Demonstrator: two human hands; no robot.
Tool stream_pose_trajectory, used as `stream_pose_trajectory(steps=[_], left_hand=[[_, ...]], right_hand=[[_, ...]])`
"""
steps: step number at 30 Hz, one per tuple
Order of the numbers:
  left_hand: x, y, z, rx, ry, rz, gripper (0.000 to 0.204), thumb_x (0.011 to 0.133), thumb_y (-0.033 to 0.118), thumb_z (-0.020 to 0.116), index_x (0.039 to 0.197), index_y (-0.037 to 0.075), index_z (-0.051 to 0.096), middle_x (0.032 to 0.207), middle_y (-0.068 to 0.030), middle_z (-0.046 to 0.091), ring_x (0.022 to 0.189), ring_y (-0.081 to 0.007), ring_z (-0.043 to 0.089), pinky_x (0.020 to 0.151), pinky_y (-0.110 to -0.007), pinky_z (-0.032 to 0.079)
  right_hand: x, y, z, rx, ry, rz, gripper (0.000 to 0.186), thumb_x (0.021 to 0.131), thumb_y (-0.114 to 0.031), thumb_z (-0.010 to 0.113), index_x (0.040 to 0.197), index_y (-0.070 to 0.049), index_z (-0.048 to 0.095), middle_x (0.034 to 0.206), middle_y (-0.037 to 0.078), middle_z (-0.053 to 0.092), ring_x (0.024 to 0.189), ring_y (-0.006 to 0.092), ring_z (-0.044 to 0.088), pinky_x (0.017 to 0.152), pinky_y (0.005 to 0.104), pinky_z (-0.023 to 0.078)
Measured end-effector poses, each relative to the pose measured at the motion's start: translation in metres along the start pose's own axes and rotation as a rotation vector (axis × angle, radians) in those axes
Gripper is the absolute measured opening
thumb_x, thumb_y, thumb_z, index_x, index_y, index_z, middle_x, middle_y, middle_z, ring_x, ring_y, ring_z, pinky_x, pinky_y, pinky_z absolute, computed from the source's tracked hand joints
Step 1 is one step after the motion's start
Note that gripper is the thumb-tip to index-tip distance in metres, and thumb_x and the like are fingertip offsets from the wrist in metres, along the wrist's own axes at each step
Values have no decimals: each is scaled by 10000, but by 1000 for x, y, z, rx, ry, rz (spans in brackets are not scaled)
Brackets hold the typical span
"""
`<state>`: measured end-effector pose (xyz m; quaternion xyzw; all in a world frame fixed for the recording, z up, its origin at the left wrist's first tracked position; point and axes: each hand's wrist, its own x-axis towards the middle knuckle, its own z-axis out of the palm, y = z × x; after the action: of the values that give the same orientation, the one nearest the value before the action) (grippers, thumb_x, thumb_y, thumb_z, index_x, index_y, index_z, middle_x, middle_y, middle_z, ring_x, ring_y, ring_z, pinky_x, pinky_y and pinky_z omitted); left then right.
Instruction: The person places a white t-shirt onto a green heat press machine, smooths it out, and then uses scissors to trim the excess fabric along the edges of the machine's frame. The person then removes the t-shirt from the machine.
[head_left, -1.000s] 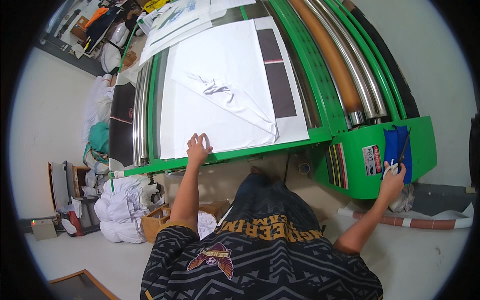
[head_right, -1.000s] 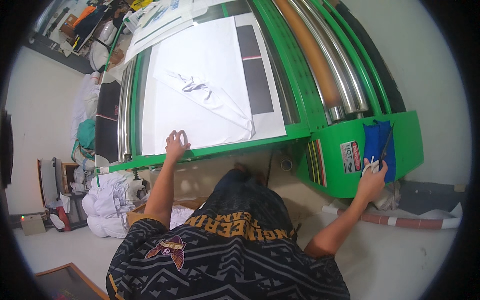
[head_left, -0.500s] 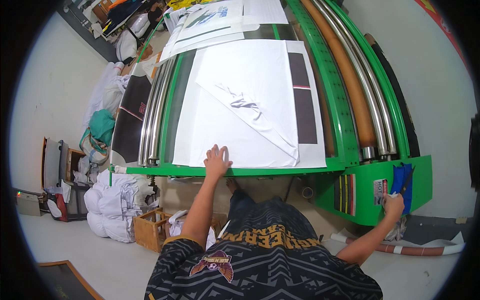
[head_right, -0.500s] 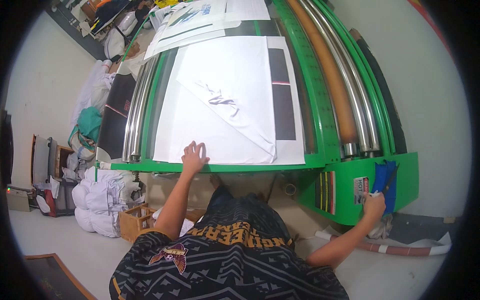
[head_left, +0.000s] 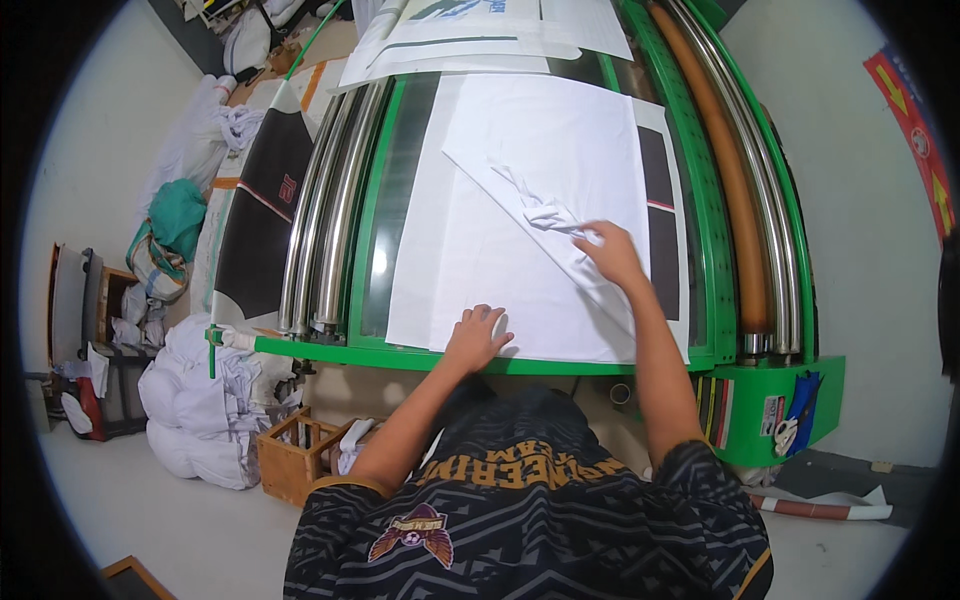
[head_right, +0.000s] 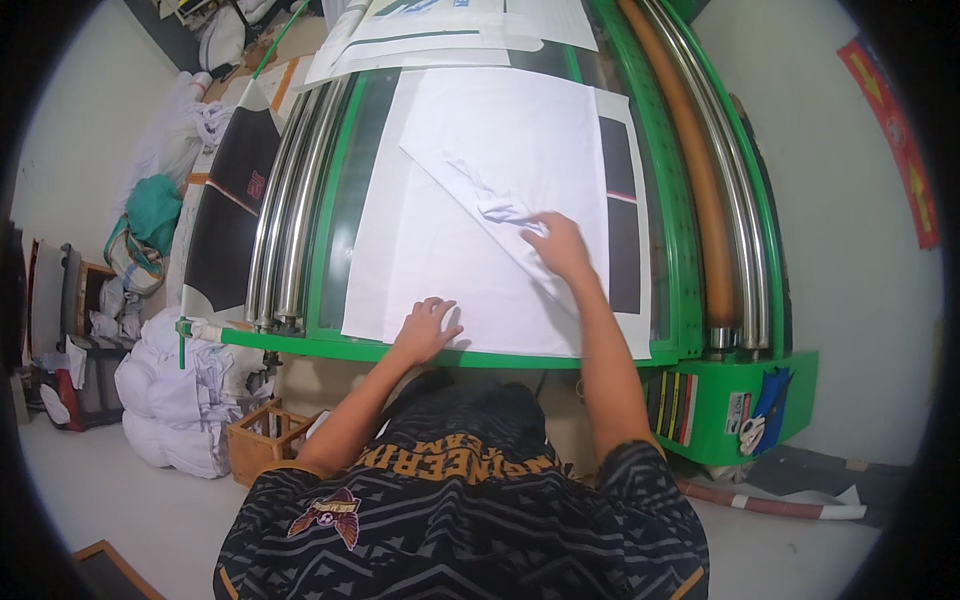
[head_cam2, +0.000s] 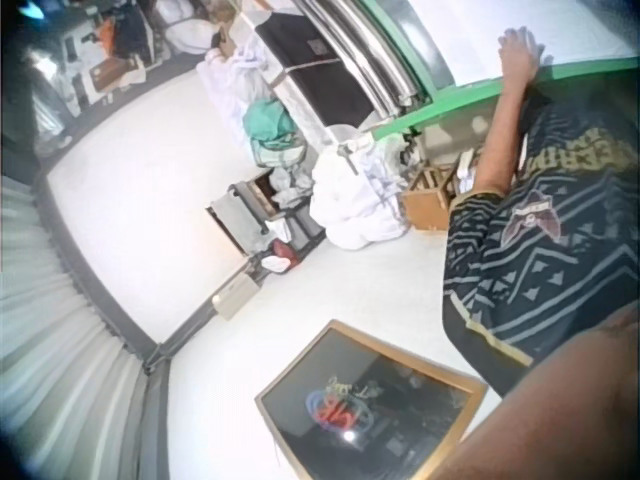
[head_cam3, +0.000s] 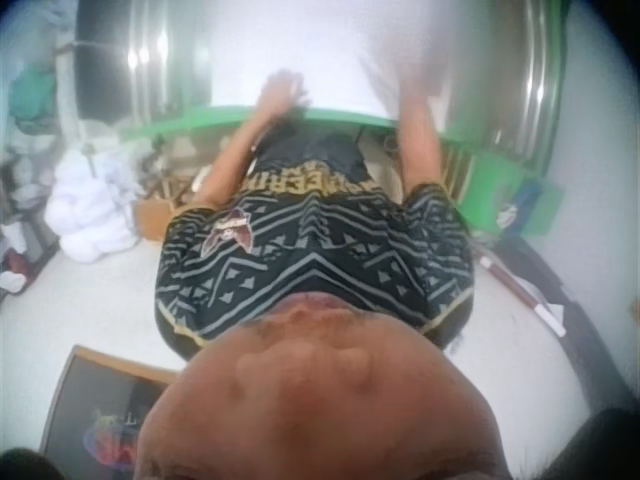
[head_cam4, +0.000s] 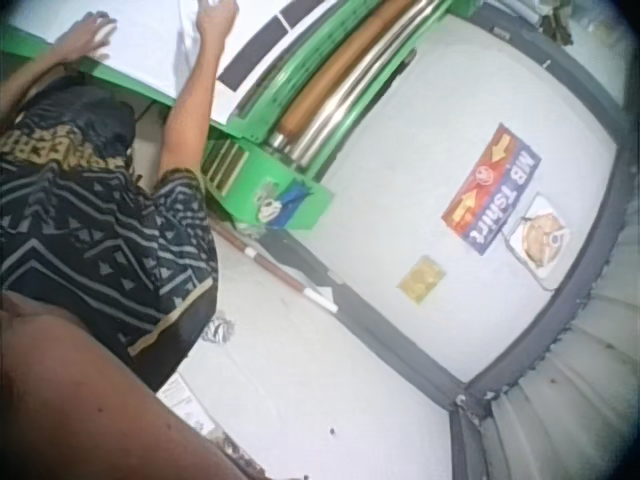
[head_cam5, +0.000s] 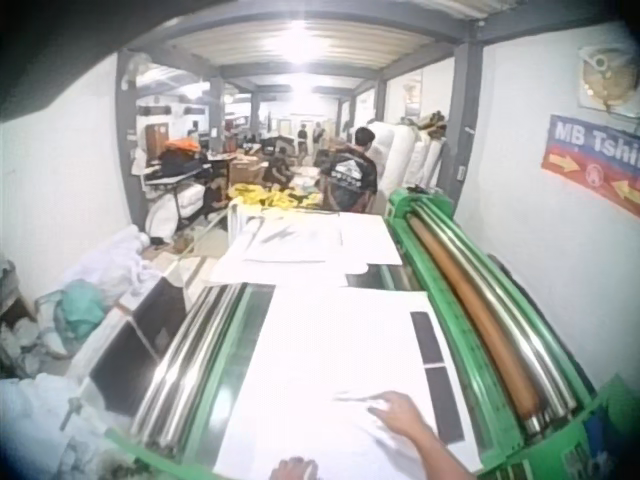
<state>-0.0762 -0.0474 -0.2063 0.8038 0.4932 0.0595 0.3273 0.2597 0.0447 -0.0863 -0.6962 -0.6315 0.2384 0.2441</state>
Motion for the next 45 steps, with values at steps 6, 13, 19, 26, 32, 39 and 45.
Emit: stream_pose_trajectory(steps=[6,13,19,26,32,39,45], left_hand=[[-21,-37,-72,-217,-46,-24,596,1092,456,677,1540,65,624,1432,-275,662,1346,-451,624,1152,-522,506],[-24,-69,-84,-509,27,-140,564,1095,425,693,1465,1,665,1366,-286,716,1231,-430,706,1068,-496,561],[31,-56,-94,-804,-15,-120,485,1125,346,683,1456,-9,665,1351,-205,753,1155,-293,752,1024,-413,583],[115,-15,-105,-1569,91,-189,349,1136,270,686,1328,-19,713,1305,-139,769,1170,-233,746,997,-362,584],[114,-5,-109,-1366,116,-167,209,1081,166,750,1152,-30,748,1114,-112,783,1040,-190,761,990,-378,629],[89,-26,-115,-1330,153,-225,182,1080,162,764,1101,-18,747,1008,-85,762,936,-178,753,869,-355,652],[79,-30,-127,-1369,219,-269,198,1103,200,744,1082,4,750,996,-63,734,907,-185,739,828,-345,642]], right_hand=[[121,3,105,-9,26,175,386,998,-341,783,1255,-58,828,1237,174,825,1201,361,765,1094,473,536],[138,14,148,-343,97,302,267,934,-371,807,1042,-138,880,1012,81,860,963,278,813,1029,493,490],[115,-15,124,274,84,312,193,924,-190,819,1011,-23,859,873,55,816,809,144,737,744,313,555],[38,-79,112,491,1,46,183,1003,-164,748,1066,5,780,909,58,770,838,136,701,765,325,553],[-13,-113,113,617,-43,127,200,1028,-195,786,1069,0,768,919,65,780,840,124,713,756,289,560],[-16,-109,125,674,-139,105,162,1013,-146,830,1083,-1,814,900,22,786,796,67,657,710,256,513],[-2,-110,110,664,-232,152,133,989,-113,848,1041,8,829,922,42,810,837,94,707,763,270,548]])
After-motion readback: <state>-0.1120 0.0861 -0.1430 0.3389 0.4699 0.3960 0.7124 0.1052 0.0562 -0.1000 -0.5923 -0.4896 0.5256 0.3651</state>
